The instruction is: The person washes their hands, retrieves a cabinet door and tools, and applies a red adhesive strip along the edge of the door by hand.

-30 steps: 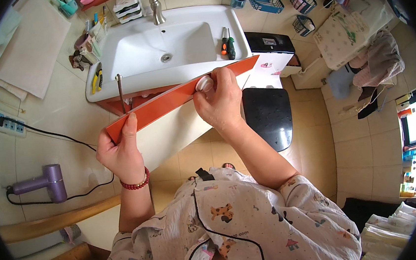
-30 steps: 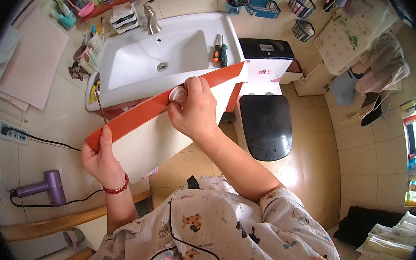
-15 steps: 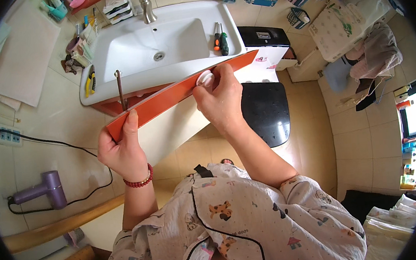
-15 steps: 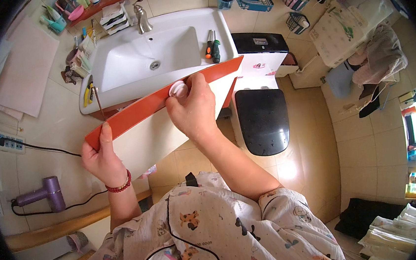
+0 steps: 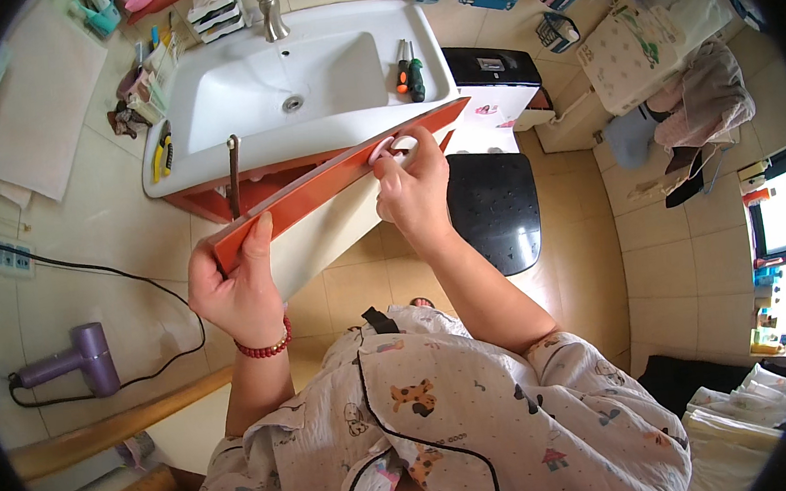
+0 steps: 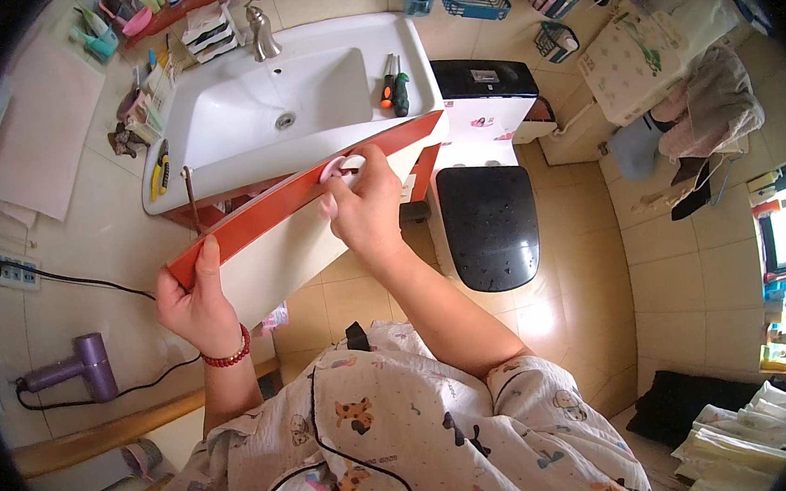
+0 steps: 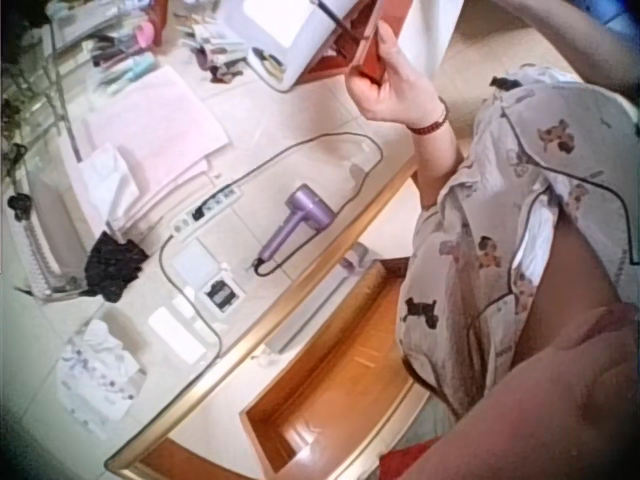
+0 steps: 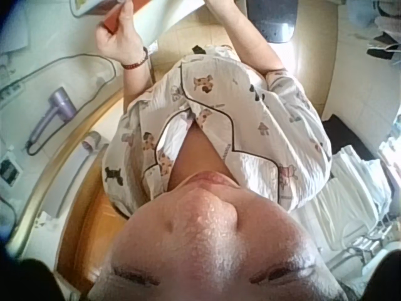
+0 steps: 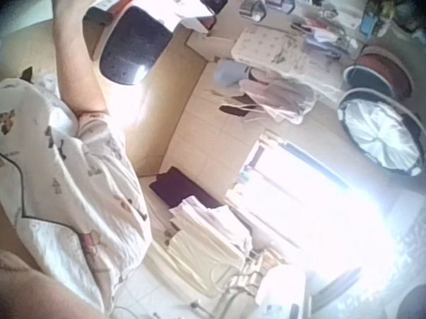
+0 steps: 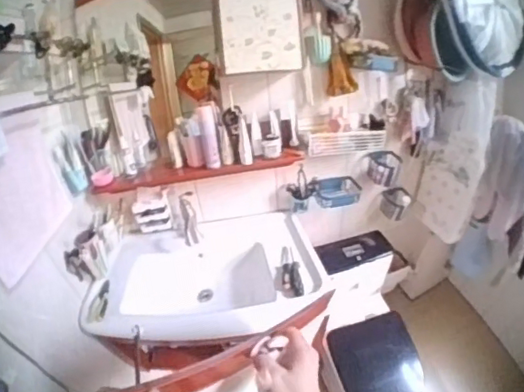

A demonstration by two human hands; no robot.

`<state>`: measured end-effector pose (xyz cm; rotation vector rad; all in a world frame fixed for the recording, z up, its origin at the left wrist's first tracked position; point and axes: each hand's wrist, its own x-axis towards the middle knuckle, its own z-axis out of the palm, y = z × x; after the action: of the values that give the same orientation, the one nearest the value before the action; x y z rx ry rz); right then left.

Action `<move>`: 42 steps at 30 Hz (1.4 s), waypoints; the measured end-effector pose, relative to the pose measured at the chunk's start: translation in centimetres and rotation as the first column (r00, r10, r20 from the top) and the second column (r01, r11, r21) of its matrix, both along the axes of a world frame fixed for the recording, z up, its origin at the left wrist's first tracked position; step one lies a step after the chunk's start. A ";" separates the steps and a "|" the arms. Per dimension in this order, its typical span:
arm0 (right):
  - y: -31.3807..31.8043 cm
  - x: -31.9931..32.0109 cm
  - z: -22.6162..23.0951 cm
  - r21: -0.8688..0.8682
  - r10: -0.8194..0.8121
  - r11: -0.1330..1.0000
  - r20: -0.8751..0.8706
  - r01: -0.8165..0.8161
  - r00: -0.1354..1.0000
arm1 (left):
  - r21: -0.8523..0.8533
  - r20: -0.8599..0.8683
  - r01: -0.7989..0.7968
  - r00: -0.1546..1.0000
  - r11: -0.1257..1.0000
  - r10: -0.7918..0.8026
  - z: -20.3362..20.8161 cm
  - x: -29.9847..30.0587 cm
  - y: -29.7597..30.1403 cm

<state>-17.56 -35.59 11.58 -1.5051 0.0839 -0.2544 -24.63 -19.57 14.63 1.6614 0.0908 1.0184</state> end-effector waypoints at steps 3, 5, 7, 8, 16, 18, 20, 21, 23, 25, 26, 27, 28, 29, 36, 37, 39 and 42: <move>-0.6 -0.3 0.6 0.399 0.210 0.909 -0.196 -0.118 0.958 | -0.025 -0.052 -0.027 0.998 0.999 0.026 0.0 0.1 0.7; -1.1 -0.7 0.1 0.764 0.381 0.645 -0.333 0.010 0.863 | -0.051 -0.077 -0.046 0.996 0.998 0.042 0.2 0.4 0.6; -1.0 -1.1 -2.5 0.883 0.567 0.455 -0.192 -0.110 0.801 | -0.075 -0.117 -0.070 0.991 0.995 0.061 0.1 0.2 0.6; -1.1 -1.5 -2.7 0.877 0.563 0.466 -0.193 -0.115 0.804 | -0.089 -0.118 -0.063 0.992 0.994 0.052 0.0 0.1 0.7; -1.8 -1.1 -1.9 0.848 0.524 0.529 -0.310 -0.018 0.793 | 0.078 -0.202 -0.005 0.979 0.997 0.021 -2.2 -1.4 2.0; -1.2 -1.2 -2.3 0.772 0.456 0.635 -0.410 0.034 0.789 | 0.177 -0.208 0.002 0.977 0.984 0.035 -3.3 -2.0 2.1; -0.6 -1.3 -3.1 0.737 0.436 0.675 -0.431 0.030 0.790 | 0.322 -0.053 -0.013 0.998 0.947 0.031 -3.4 -1.7 2.1; -0.4 -1.5 -3.6 0.734 0.444 0.678 -0.452 0.039 0.773 | 0.318 -0.077 -0.018 0.996 0.948 0.044 -3.5 -2.0 2.2; 0.1 -1.5 -3.9 0.713 0.421 0.700 -0.452 0.035 0.786 | 0.353 -0.100 -0.010 0.994 0.936 0.049 -3.6 -2.3 2.5; 0.4 -1.7 -4.7 0.724 0.443 0.688 -0.469 0.046 0.764 | 0.322 -0.159 -0.033 0.983 0.946 0.088 -4.1 -2.6 2.7; 0.6 -1.9 -4.9 0.678 0.417 0.735 -0.459 0.006 0.784 | 0.253 -0.174 -0.036 0.981 0.967 0.082 -4.3 -2.7 2.9; 0.8 -2.0 -5.2 0.627 0.392 0.778 -0.445 -0.032 0.805 | 0.183 -0.189 -0.039 0.979 0.982 0.074 -4.6 -2.8 3.0; 1.3 -2.1 -5.3 0.593 0.359 0.804 -0.435 -0.037 0.826 | 0.184 -0.197 -0.046 0.977 0.982 0.083 -4.7 -3.0 3.1; 1.4 -2.3 -5.5 0.594 0.365 0.804 -0.442 -0.038 0.819 | 0.151 -0.203 -0.055 0.975 0.987 0.086 -4.7 -3.1 3.1; 1.7 -2.1 -6.0 0.655 0.385 0.750 -0.316 -0.094 0.867 | 0.259 -0.233 0.027 0.972 0.965 0.035 -3.9 -4.6 3.4; 2.1 -2.1 -5.8 0.666 0.356 0.743 -0.305 -0.069 0.883 | 0.258 -0.216 0.030 0.976 0.966 0.027 -4.0 -4.6 3.3; 2.4 -2.2 -5.6 0.677 0.322 0.734 -0.285 -0.049 0.903 | 0.262 -0.192 0.009 0.980 0.965 0.043 -4.0 -4.6 3.2; 2.5 -2.1 -5.2 0.700 0.277 0.712 -0.346 0.050 0.897 | 0.333 -0.147 0.010 0.988 0.943 0.041 -3.9 -4.8 3.1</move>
<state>-19.71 -33.05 6.39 -0.7649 0.3969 0.2170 -29.43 -16.51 10.69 2.0497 0.0328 0.9551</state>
